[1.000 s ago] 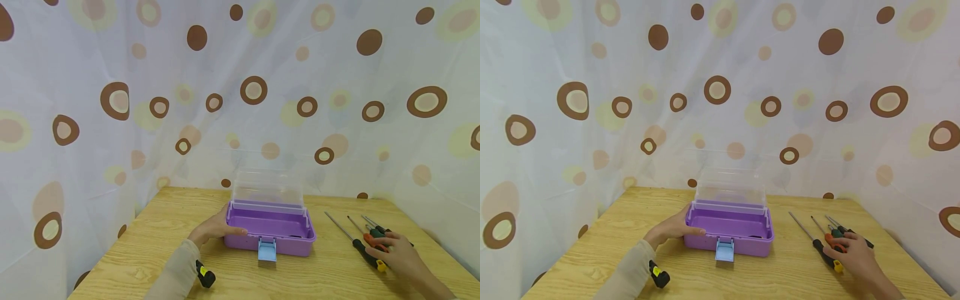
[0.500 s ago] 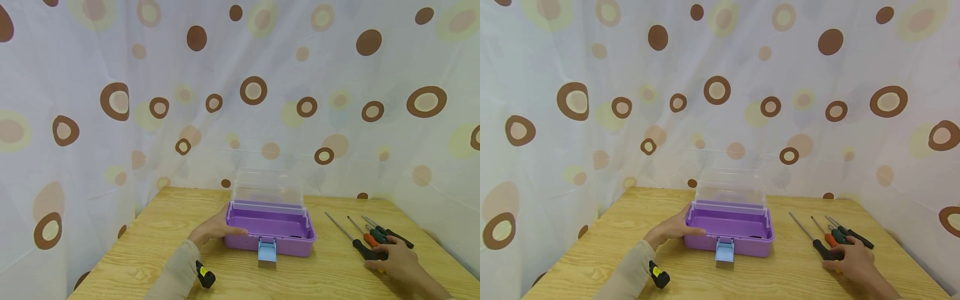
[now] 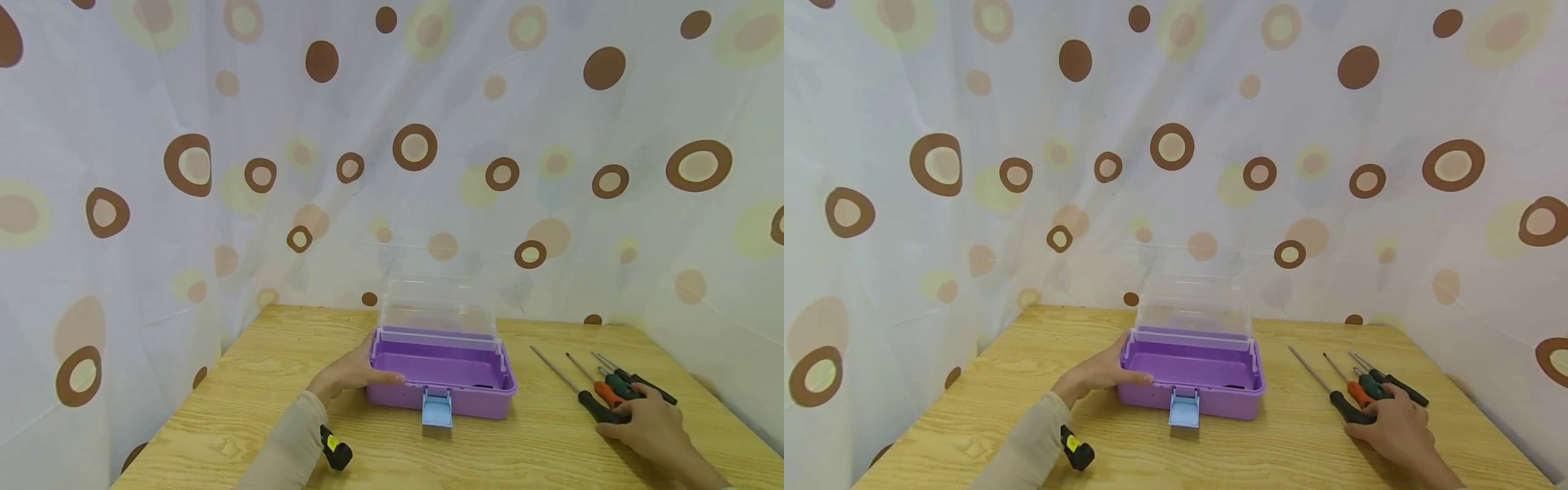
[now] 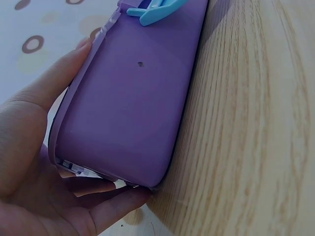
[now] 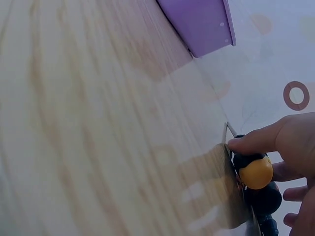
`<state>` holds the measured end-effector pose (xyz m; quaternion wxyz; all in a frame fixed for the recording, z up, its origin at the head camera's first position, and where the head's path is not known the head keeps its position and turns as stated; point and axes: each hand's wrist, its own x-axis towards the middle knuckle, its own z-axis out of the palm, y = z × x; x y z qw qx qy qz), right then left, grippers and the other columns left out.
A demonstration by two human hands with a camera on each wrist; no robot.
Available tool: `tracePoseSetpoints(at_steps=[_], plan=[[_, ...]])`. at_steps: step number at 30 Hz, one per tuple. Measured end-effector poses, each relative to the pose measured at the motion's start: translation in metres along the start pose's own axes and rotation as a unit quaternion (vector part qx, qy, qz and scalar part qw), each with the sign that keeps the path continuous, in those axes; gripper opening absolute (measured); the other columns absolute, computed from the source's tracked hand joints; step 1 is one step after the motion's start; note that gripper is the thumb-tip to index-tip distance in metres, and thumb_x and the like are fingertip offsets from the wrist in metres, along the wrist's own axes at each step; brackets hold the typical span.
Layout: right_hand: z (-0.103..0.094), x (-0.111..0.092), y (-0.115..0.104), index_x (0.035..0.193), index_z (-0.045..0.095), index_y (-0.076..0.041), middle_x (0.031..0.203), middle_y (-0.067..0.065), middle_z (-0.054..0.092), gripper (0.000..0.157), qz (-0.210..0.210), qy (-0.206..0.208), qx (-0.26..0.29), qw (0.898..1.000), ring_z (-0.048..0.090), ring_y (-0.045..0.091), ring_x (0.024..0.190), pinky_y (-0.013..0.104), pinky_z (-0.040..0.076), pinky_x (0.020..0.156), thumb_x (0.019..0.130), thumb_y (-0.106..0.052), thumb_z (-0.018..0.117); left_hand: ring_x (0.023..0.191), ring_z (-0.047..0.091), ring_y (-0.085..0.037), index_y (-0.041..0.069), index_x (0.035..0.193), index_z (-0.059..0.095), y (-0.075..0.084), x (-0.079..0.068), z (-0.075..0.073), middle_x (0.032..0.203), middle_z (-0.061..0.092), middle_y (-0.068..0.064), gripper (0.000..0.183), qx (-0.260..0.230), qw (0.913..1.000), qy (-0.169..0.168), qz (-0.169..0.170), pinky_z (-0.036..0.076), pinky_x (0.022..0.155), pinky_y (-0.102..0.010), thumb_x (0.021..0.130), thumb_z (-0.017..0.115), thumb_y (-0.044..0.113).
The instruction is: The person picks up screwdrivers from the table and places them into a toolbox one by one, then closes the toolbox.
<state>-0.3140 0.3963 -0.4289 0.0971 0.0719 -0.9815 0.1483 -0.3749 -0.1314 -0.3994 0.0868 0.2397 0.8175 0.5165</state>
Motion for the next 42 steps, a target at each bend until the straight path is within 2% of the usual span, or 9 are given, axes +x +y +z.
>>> tracePoseSetpoints(at_steps=[10, 17, 23, 32, 38, 42], plan=[[-0.001, 0.001, -0.001, 0.094, 0.075, 0.011, 0.128, 0.051, 0.044, 0.058, 0.000, 0.015, -0.014, 1.000, 0.041, 0.067, 0.118, 0.077, 0.042, 0.078, 0.089, -0.046, 0.079, 0.142, 0.039, -0.040, 0.015, 0.166, 0.003, 0.001, 0.000, 0.000, 0.159, 0.036, -0.019, 0.120, 0.012, 0.9999, 0.004, -0.005, 0.026, 0.117, -0.062, 0.082, 0.087, 0.038], [-0.004, 0.003, -0.002, 0.091, 0.074, 0.013, 0.133, 0.051, 0.040, 0.055, 0.014, 0.009, 0.026, 1.000, 0.043, 0.069, 0.116, 0.076, 0.043, 0.085, 0.092, -0.043, 0.077, 0.143, 0.038, -0.039, 0.016, 0.166, 0.004, 0.001, -0.001, 0.000, 0.160, 0.036, -0.017, 0.120, 0.018, 0.9996, 0.013, -0.017, 0.025, 0.116, -0.064, 0.082, 0.086, 0.038], [-0.010, 0.002, -0.004, 0.102, 0.068, 0.022, 0.137, 0.051, 0.037, 0.065, 0.036, 0.003, 0.056, 0.998, 0.041, 0.069, 0.116, 0.071, 0.047, 0.087, 0.096, -0.043, 0.073, 0.143, 0.039, -0.039, 0.016, 0.166, 0.004, 0.000, -0.001, 0.001, 0.159, 0.037, -0.016, 0.120, 0.018, 0.9995, 0.016, -0.020, 0.025, 0.116, -0.064, 0.082, 0.087, 0.040], [-0.014, 0.001, -0.005, 0.118, 0.053, 0.033, 0.143, 0.049, 0.030, 0.080, 0.073, 0.019, 0.110, 0.991, 0.030, 0.071, 0.125, 0.075, 0.038, 0.096, 0.103, -0.045, 0.063, 0.142, 0.039, -0.038, 0.015, 0.166, 0.004, 0.000, 0.000, 0.000, 0.159, 0.038, -0.016, 0.122, 0.010, 0.9997, 0.016, -0.018, 0.025, 0.116, -0.064, 0.081, 0.087, 0.040], [-0.016, 0.002, -0.005, 0.122, 0.056, 0.028, 0.145, 0.045, 0.033, 0.079, 0.109, 0.033, 0.157, 0.981, 0.034, 0.065, 0.126, 0.067, 0.044, 0.093, 0.104, -0.049, 0.058, 0.142, 0.039, -0.039, 0.015, 0.166, 0.004, -0.001, 0.000, 0.000, 0.159, 0.038, -0.016, 0.123, 0.008, 0.9998, 0.013, -0.014, 0.025, 0.116, -0.064, 0.080, 0.088, 0.041], [-0.020, 0.002, -0.008, 0.129, 0.051, 0.027, 0.144, 0.046, 0.031, 0.082, 0.129, 0.039, 0.173, 0.976, 0.039, 0.064, 0.122, 0.056, 0.053, 0.085, 0.105, -0.051, 0.056, 0.143, 0.039, -0.039, 0.015, 0.166, 0.004, -0.001, 0.000, 0.000, 0.159, 0.038, -0.016, 0.122, 0.010, 0.9998, 0.014, -0.014, 0.025, 0.116, -0.064, 0.081, 0.088, 0.041]])
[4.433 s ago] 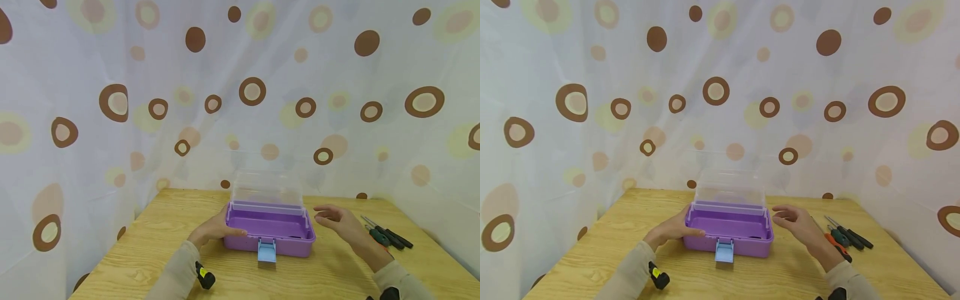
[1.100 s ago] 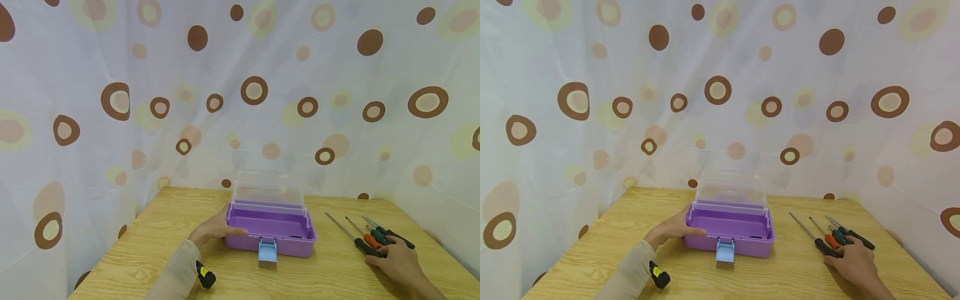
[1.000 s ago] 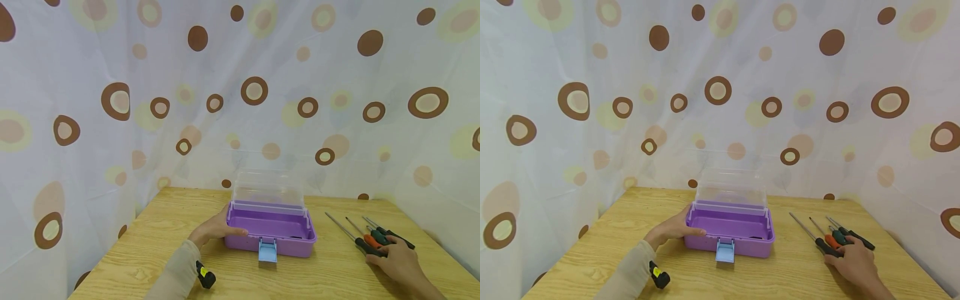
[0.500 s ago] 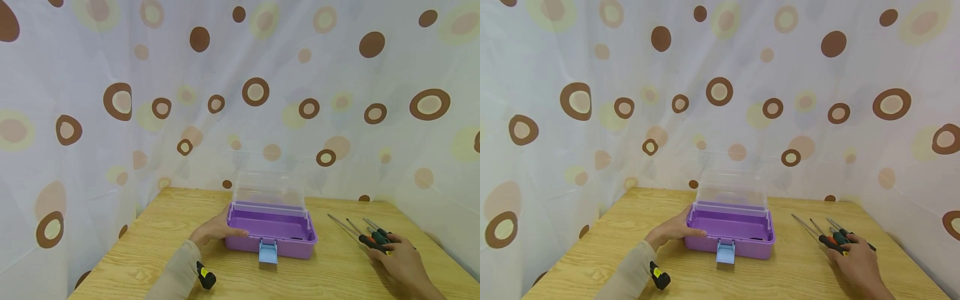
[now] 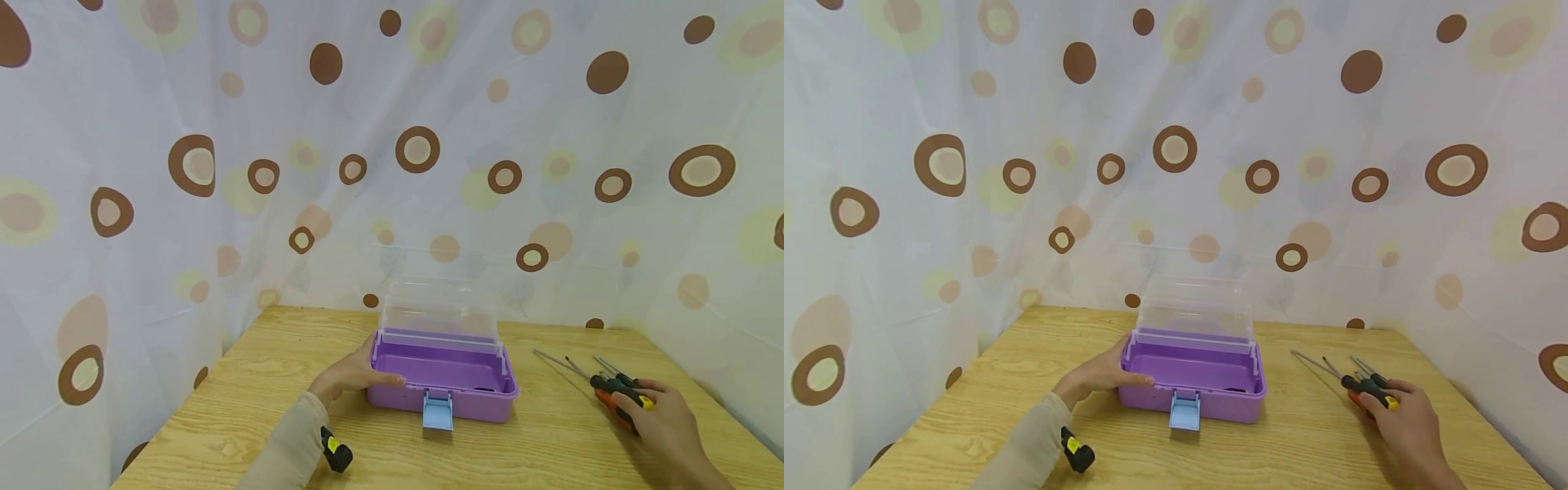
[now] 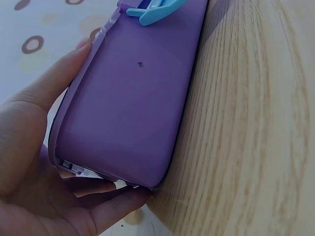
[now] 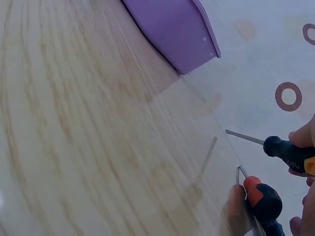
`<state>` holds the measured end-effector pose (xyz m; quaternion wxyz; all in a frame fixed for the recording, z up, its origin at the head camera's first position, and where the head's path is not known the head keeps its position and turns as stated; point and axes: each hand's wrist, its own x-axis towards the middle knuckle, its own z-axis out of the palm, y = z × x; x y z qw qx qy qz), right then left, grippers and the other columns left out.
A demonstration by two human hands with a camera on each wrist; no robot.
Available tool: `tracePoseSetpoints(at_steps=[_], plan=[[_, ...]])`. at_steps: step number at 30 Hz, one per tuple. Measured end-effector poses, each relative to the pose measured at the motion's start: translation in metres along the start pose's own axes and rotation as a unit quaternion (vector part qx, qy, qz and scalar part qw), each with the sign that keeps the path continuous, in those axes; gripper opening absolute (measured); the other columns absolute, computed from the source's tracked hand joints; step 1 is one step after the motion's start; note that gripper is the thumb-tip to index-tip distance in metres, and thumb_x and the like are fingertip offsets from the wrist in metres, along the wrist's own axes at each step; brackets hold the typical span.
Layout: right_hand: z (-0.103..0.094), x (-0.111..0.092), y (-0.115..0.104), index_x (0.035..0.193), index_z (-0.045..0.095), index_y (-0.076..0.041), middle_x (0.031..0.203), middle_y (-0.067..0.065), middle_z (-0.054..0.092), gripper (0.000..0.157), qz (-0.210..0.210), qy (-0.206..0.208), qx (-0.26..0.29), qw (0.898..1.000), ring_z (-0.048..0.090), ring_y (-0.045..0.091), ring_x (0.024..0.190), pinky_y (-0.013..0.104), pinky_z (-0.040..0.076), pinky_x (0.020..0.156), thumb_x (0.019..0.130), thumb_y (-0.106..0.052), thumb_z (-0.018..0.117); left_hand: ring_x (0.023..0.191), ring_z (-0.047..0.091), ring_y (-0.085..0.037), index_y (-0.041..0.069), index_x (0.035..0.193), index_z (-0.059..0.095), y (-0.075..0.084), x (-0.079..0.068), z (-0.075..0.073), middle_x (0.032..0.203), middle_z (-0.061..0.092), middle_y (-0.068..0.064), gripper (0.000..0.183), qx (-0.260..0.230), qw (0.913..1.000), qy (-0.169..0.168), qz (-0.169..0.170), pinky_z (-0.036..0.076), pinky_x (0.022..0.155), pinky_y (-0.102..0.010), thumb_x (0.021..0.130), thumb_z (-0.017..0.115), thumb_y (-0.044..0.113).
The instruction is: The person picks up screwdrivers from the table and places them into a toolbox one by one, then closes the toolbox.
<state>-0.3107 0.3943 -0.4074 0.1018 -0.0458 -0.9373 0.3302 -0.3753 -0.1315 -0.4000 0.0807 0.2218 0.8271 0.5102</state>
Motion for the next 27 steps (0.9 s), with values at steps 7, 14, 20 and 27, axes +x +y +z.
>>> tracePoseSetpoints(at_steps=[7, 14, 20, 27], plan=[[-0.003, -0.002, -0.006, 0.137, 0.040, 0.029, 0.150, 0.046, 0.023, 0.083, 0.011, 0.010, 0.037, 0.999, 0.029, 0.066, 0.130, 0.065, 0.047, 0.092, 0.107, -0.047, 0.052, 0.143, 0.038, -0.038, 0.018, 0.166, 0.005, 0.000, 0.000, 0.000, 0.160, 0.037, -0.016, 0.119, 0.008, 0.9999, 0.006, -0.006, 0.025, 0.116, -0.064, 0.082, 0.086, 0.039], [-0.008, -0.002, -0.005, 0.149, 0.026, 0.023, 0.154, 0.046, 0.016, 0.089, 0.028, -0.014, 0.083, 0.996, 0.037, 0.062, 0.128, 0.060, 0.052, 0.090, 0.107, -0.051, 0.050, 0.143, 0.038, -0.038, 0.016, 0.166, 0.004, 0.000, 0.001, 0.000, 0.160, 0.037, -0.016, 0.122, 0.008, 1.0000, 0.002, -0.002, 0.025, 0.116, -0.064, 0.081, 0.087, 0.041], [-0.012, -0.002, -0.007, 0.154, 0.021, 0.018, 0.155, 0.046, 0.015, 0.091, 0.037, -0.033, 0.102, 0.993, 0.038, 0.061, 0.131, 0.066, 0.045, 0.098, 0.106, -0.054, 0.048, 0.143, 0.038, -0.038, 0.015, 0.166, 0.004, 0.000, 0.000, 0.000, 0.160, 0.037, -0.016, 0.121, 0.007, 1.0000, 0.003, -0.005, 0.025, 0.116, -0.064, 0.082, 0.087, 0.039], [-0.018, -0.002, -0.012, 0.159, 0.010, 0.011, 0.161, 0.041, -0.001, 0.094, 0.077, -0.055, 0.177, 0.980, 0.023, 0.060, 0.141, 0.061, 0.042, 0.106, 0.106, -0.057, 0.046, 0.142, 0.039, -0.038, 0.014, 0.166, 0.004, 0.000, 0.000, 0.000, 0.159, 0.037, -0.017, 0.122, 0.004, 1.0000, 0.002, -0.008, 0.025, 0.116, -0.064, 0.081, 0.087, 0.040]])
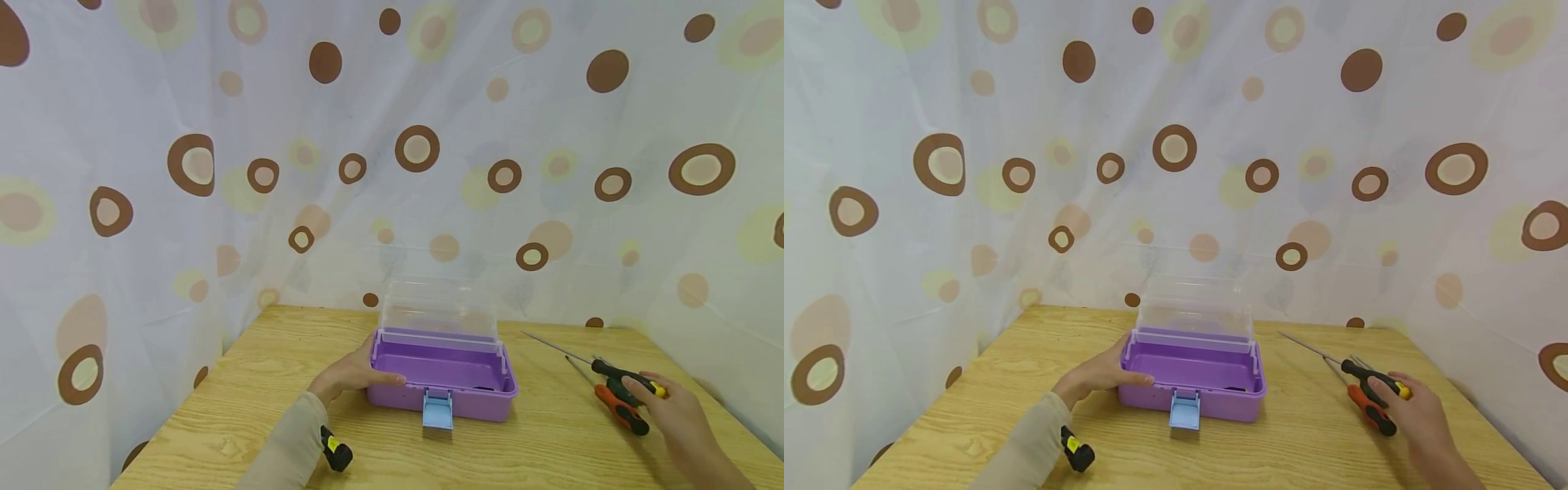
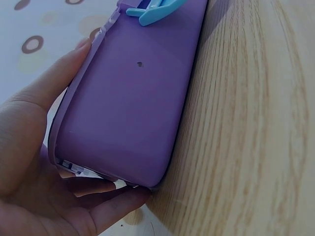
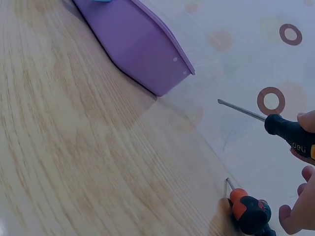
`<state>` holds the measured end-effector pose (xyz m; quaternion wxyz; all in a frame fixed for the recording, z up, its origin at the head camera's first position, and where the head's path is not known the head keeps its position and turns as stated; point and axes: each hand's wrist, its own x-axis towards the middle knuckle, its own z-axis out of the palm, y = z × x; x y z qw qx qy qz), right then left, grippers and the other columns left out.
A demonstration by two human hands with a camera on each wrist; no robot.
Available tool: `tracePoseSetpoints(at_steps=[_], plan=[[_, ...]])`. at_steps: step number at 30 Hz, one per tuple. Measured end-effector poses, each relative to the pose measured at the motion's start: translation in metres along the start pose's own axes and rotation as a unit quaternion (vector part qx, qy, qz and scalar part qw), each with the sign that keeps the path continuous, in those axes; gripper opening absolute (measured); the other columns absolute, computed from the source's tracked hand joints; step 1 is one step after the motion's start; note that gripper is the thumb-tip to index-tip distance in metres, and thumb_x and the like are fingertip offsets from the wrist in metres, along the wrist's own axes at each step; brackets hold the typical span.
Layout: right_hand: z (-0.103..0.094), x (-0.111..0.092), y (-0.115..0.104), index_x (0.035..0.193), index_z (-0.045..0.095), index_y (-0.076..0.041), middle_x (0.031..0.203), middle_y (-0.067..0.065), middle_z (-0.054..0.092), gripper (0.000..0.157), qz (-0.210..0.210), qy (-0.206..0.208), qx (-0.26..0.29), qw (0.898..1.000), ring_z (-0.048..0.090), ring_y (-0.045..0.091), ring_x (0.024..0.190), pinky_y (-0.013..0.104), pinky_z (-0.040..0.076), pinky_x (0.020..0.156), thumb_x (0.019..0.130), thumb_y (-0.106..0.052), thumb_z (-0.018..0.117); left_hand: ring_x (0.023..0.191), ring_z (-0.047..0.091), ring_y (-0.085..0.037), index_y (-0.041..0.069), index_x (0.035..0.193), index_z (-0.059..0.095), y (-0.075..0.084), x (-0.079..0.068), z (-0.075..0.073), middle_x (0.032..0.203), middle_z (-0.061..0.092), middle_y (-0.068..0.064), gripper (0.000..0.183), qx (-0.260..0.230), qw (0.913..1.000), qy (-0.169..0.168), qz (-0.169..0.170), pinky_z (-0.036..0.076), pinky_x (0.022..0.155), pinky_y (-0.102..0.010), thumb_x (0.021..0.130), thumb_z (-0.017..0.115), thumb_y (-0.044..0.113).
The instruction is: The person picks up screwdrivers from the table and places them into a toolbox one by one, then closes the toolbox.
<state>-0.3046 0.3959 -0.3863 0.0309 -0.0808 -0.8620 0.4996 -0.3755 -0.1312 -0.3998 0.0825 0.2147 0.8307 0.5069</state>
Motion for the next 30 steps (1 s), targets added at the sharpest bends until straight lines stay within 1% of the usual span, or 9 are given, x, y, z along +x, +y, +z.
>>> tracePoseSetpoints(at_steps=[3, 6, 8, 11, 15, 18, 22, 26, 30], plan=[[-0.0012, -0.0009, -0.0009, 0.159, 0.012, 0.011, 0.160, 0.040, 0.008, 0.092, -0.002, 0.005, 0.018, 1.000, 0.053, 0.034, 0.118, 0.035, 0.054, 0.088, 0.106, -0.056, 0.047, 0.142, 0.040, -0.038, 0.014, 0.166, 0.004, 0.0002, 0.0000, 0.0001, 0.159, 0.038, -0.017, 0.122, 0.001, 1.0000, 0.001, -0.002, 0.026, 0.116, -0.064, 0.081, 0.087, 0.041], [-0.0028, -0.0014, -0.0011, 0.160, 0.014, 0.009, 0.161, 0.038, 0.006, 0.091, -0.012, 0.004, 0.051, 0.999, 0.047, 0.000, 0.097, 0.019, 0.051, 0.076, 0.106, -0.053, 0.050, 0.143, 0.039, -0.038, 0.014, 0.166, 0.003, 0.0005, -0.0002, -0.0001, 0.159, 0.037, -0.017, 0.122, 0.000, 1.0000, 0.000, 0.001, 0.025, 0.116, -0.064, 0.081, 0.087, 0.040], [-0.0036, -0.0017, -0.0016, 0.161, 0.017, 0.008, 0.164, 0.035, 0.001, 0.088, -0.022, 0.000, 0.068, 0.997, 0.042, -0.008, 0.095, 0.015, 0.051, 0.079, 0.106, -0.052, 0.051, 0.143, 0.038, -0.039, 0.014, 0.166, 0.003, 0.0005, -0.0003, -0.0004, 0.159, 0.037, -0.017, 0.121, 0.001, 1.0000, -0.001, 0.003, 0.025, 0.117, -0.064, 0.082, 0.087, 0.039], [-0.0044, -0.0021, -0.0032, 0.162, 0.019, 0.005, 0.165, 0.034, -0.004, 0.087, -0.034, -0.007, 0.072, 0.997, 0.036, -0.010, 0.101, 0.014, 0.050, 0.082, 0.106, -0.053, 0.051, 0.143, 0.039, -0.039, 0.014, 0.166, 0.004, 0.0005, -0.0006, -0.0008, 0.158, 0.038, -0.017, 0.121, -0.003, 1.0000, -0.002, 0.007, 0.025, 0.117, -0.063, 0.082, 0.087, 0.038], [-0.0032, -0.0035, -0.0045, 0.161, 0.028, -0.001, 0.165, 0.035, -0.002, 0.078, -0.051, -0.004, 0.068, 0.996, 0.040, -0.013, 0.098, 0.015, 0.051, 0.083, 0.106, -0.051, 0.051, 0.142, 0.040, -0.038, 0.014, 0.166, 0.004, 0.0003, -0.0005, -0.0011, 0.157, 0.039, -0.017, 0.122, -0.011, 0.9998, -0.006, 0.014, 0.026, 0.117, -0.062, 0.081, 0.088, 0.037], [-0.0020, -0.0042, -0.0045, 0.153, 0.043, -0.023, 0.166, 0.032, -0.002, 0.054, -0.064, -0.008, 0.097, 0.993, 0.045, -0.017, 0.092, 0.015, 0.051, 0.084, 0.106, -0.046, 0.054, 0.142, 0.040, -0.038, 0.014, 0.166, 0.003, 0.0003, 0.0000, -0.0013, 0.158, 0.037, -0.017, 0.122, -0.016, 0.9997, -0.010, 0.018, 0.026, 0.117, -0.062, 0.081, 0.088, 0.036], [0.0002, -0.0044, -0.0021, 0.123, 0.057, -0.045, 0.163, 0.022, 0.011, 0.018, -0.089, -0.022, 0.153, 0.984, 0.051, -0.015, 0.095, 0.015, 0.052, 0.084, 0.107, -0.038, 0.057, 0.142, 0.040, -0.038, 0.014, 0.166, 0.003, 0.0007, -0.0003, -0.0013, 0.158, 0.038, -0.017, 0.122, -0.010, 0.9999, -0.007, 0.010, 0.025, 0.117, -0.063, 0.081, 0.088, 0.038], [0.0031, -0.0065, -0.0019, 0.112, 0.069, -0.044, 0.144, 0.004, 0.031, 0.024, -0.113, -0.047, 0.227, 0.966, 0.058, -0.008, 0.098, 0.019, 0.053, 0.082, 0.109, -0.024, 0.057, 0.142, 0.040, -0.038, 0.014, 0.166, 0.004, 0.0001, -0.0006, -0.0007, 0.158, 0.039, -0.016, 0.123, -0.001, 1.0000, 0.001, -0.002, 0.025, 0.117, -0.064, 0.080, 0.088, 0.041], [0.0042, -0.0081, -0.0068, 0.117, 0.066, -0.047, 0.156, 0.018, 0.020, 0.025, -0.105, -0.073, 0.197, 0.972, 0.061, -0.003, 0.098, 0.023, 0.054, 0.081, 0.110, -0.026, 0.055, 0.142, 0.040, -0.038, 0.014, 0.166, 0.005, -0.0010, -0.0001, 0.0000, 0.157, 0.040, -0.016, 0.123, -0.002, 1.0000, 0.003, -0.003, 0.025, 0.117, -0.063, 0.080, 0.088, 0.041]])
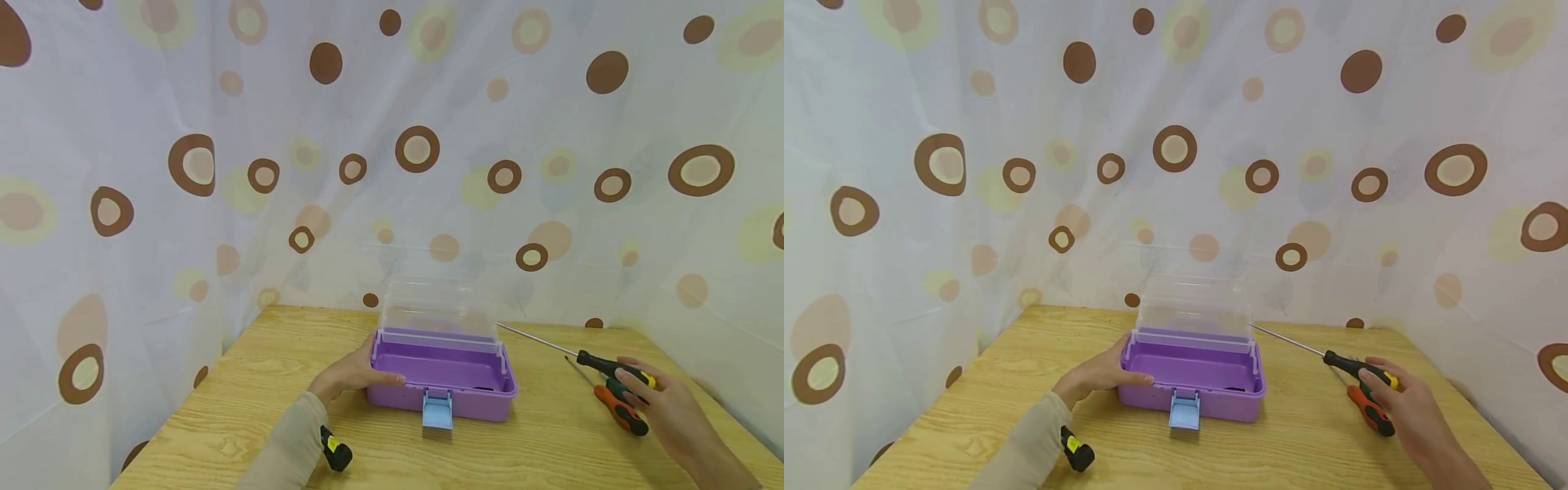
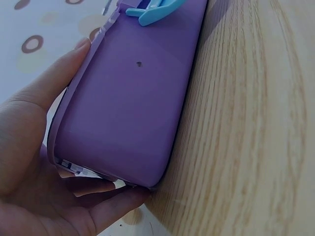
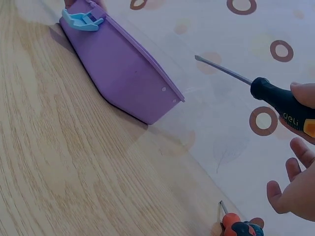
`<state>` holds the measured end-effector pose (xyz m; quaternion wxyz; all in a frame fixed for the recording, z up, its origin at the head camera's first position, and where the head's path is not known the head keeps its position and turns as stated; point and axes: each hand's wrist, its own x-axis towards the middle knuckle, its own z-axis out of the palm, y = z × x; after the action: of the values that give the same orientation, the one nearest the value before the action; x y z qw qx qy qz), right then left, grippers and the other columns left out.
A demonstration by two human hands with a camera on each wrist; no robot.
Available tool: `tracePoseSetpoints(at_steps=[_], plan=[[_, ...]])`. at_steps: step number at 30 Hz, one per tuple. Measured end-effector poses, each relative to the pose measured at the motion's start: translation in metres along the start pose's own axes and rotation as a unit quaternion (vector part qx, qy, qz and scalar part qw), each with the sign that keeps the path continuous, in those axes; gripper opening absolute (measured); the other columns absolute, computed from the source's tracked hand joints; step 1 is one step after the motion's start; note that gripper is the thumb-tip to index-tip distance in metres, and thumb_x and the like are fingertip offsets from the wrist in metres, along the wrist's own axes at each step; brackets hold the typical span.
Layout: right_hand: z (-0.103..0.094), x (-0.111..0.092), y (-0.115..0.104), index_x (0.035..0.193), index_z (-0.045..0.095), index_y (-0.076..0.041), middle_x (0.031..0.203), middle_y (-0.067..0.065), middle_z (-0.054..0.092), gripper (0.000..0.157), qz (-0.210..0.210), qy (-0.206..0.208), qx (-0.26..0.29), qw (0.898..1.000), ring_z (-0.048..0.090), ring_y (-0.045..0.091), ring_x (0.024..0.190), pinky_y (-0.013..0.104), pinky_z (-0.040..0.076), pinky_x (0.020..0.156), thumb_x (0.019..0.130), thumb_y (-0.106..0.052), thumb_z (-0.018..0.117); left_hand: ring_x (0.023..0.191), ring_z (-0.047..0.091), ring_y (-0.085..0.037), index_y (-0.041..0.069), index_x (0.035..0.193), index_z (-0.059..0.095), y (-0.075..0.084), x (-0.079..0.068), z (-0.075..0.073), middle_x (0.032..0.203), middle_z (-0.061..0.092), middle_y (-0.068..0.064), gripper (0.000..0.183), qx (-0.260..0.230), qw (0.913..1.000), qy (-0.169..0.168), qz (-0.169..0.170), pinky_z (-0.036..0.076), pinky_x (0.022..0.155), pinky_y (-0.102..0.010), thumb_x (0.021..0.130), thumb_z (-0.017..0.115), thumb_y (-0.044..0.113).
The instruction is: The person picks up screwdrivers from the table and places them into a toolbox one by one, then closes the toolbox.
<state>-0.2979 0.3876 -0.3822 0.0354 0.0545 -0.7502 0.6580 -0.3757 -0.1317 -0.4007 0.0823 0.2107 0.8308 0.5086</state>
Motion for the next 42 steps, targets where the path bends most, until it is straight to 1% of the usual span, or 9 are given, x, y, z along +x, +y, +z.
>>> tracePoseSetpoints(at_steps=[4, 12, 16, 21, 25, 29, 35, 38, 42], plan=[[0.004, 0.000, -0.001, 0.127, 0.061, -0.046, 0.161, 0.027, 0.007, 0.026, -0.005, -0.021, -0.058, 0.998, 0.061, -0.004, 0.100, 0.021, 0.053, 0.082, 0.110, -0.027, 0.053, 0.142, 0.040, -0.038, 0.014, 0.166, 0.005, 0.000, 0.000, 0.000, 0.157, 0.040, -0.015, 0.122, 0.000, 1.0000, 0.000, 0.002, 0.025, 0.117, -0.063, 0.081, 0.088, 0.039], [0.016, 0.003, 0.004, 0.142, 0.059, -0.026, 0.141, -0.012, 0.037, 0.036, -0.090, -0.067, -0.020, 0.993, 0.061, -0.003, 0.109, 0.015, 0.051, 0.087, 0.111, -0.011, 0.048, 0.142, 0.040, -0.037, 0.015, 0.166, 0.005, 0.000, 0.000, 0.000, 0.157, 0.039, -0.016, 0.120, -0.004, 1.0000, -0.002, 0.006, 0.025, 0.117, -0.063, 0.082, 0.087, 0.038], [0.024, 0.006, 0.000, 0.148, 0.055, -0.020, 0.157, 0.006, 0.026, 0.038, -0.092, -0.080, -0.018, 0.992, 0.057, -0.007, 0.113, 0.017, 0.051, 0.091, 0.111, -0.011, 0.049, 0.142, 0.040, -0.037, 0.015, 0.166, 0.005, 0.000, 0.000, 0.000, 0.157, 0.040, -0.015, 0.120, -0.003, 1.0000, -0.001, 0.005, 0.024, 0.117, -0.063, 0.081, 0.087, 0.039], [0.036, 0.007, -0.013, 0.159, 0.039, -0.010, 0.159, 0.034, 0.012, 0.050, -0.077, -0.080, -0.120, 0.987, 0.056, 0.007, 0.117, 0.021, 0.052, 0.086, 0.112, -0.026, 0.049, 0.142, 0.039, -0.038, 0.015, 0.166, 0.005, 0.000, -0.001, 0.000, 0.158, 0.040, -0.015, 0.121, -0.001, 1.0000, 0.003, -0.001, 0.024, 0.117, -0.064, 0.081, 0.087, 0.040], [0.048, 0.008, -0.021, 0.160, 0.032, -0.004, 0.159, 0.032, 0.017, 0.056, -0.081, -0.085, -0.168, 0.979, 0.048, 0.042, 0.129, 0.032, 0.050, 0.090, 0.112, -0.030, 0.047, 0.143, 0.039, -0.038, 0.014, 0.166, 0.005, 0.001, -0.002, 0.000, 0.158, 0.039, -0.016, 0.121, 0.003, 1.0000, 0.004, -0.004, 0.024, 0.116, -0.065, 0.081, 0.087, 0.039], [0.058, 0.013, -0.024, 0.159, 0.031, 0.002, 0.164, 0.028, 0.015, 0.057, -0.093, -0.094, -0.162, 0.978, 0.038, 0.051, 0.136, 0.043, 0.046, 0.100, 0.112, -0.028, 0.047, 0.144, 0.038, -0.039, 0.014, 0.166, 0.004, 0.001, -0.001, 0.000, 0.159, 0.039, -0.016, 0.121, 0.003, 1.0000, 0.003, -0.003, 0.024, 0.116, -0.065, 0.082, 0.087, 0.038], [0.071, 0.022, -0.023, 0.156, 0.031, 0.009, 0.165, 0.026, 0.014, 0.058, -0.095, -0.115, -0.109, 0.983, 0.022, 0.052, 0.143, 0.017, 0.046, 0.092, 0.112, -0.024, 0.049, 0.144, 0.037, -0.038, 0.015, 0.166, 0.004, 0.001, -0.001, 0.000, 0.159, 0.038, -0.015, 0.121, -0.001, 1.0000, 0.001, 0.006, 0.023, 0.117, -0.064, 0.082, 0.087, 0.037], [0.076, 0.024, -0.024, 0.154, 0.032, 0.012, 0.165, 0.024, 0.014, 0.058, -0.094, -0.120, -0.104, 0.983, 0.018, 0.052, 0.145, 0.031, 0.044, 0.103, 0.111, -0.024, 0.050, 0.144, 0.037, -0.038, 0.015, 0.166, 0.003, 0.001, 0.000, 0.000, 0.159, 0.037, -0.015, 0.120, 0.001, 1.0000, 0.000, 0.006, 0.023, 0.117, -0.064, 0.083, 0.086, 0.036], [0.084, 0.028, -0.024, 0.155, 0.030, 0.010, 0.166, 0.025, 0.013, 0.061, -0.090, -0.122, -0.107, 0.983, 0.013, 0.055, 0.146, 0.069, 0.029, 0.110, 0.111, -0.026, 0.051, 0.143, 0.038, -0.037, 0.017, 0.166, 0.004, 0.000, 0.000, 0.001, 0.159, 0.038, -0.015, 0.120, 0.002, 1.0000, 0.001, 0.005, 0.024, 0.117, -0.063, 0.082, 0.087, 0.038]])
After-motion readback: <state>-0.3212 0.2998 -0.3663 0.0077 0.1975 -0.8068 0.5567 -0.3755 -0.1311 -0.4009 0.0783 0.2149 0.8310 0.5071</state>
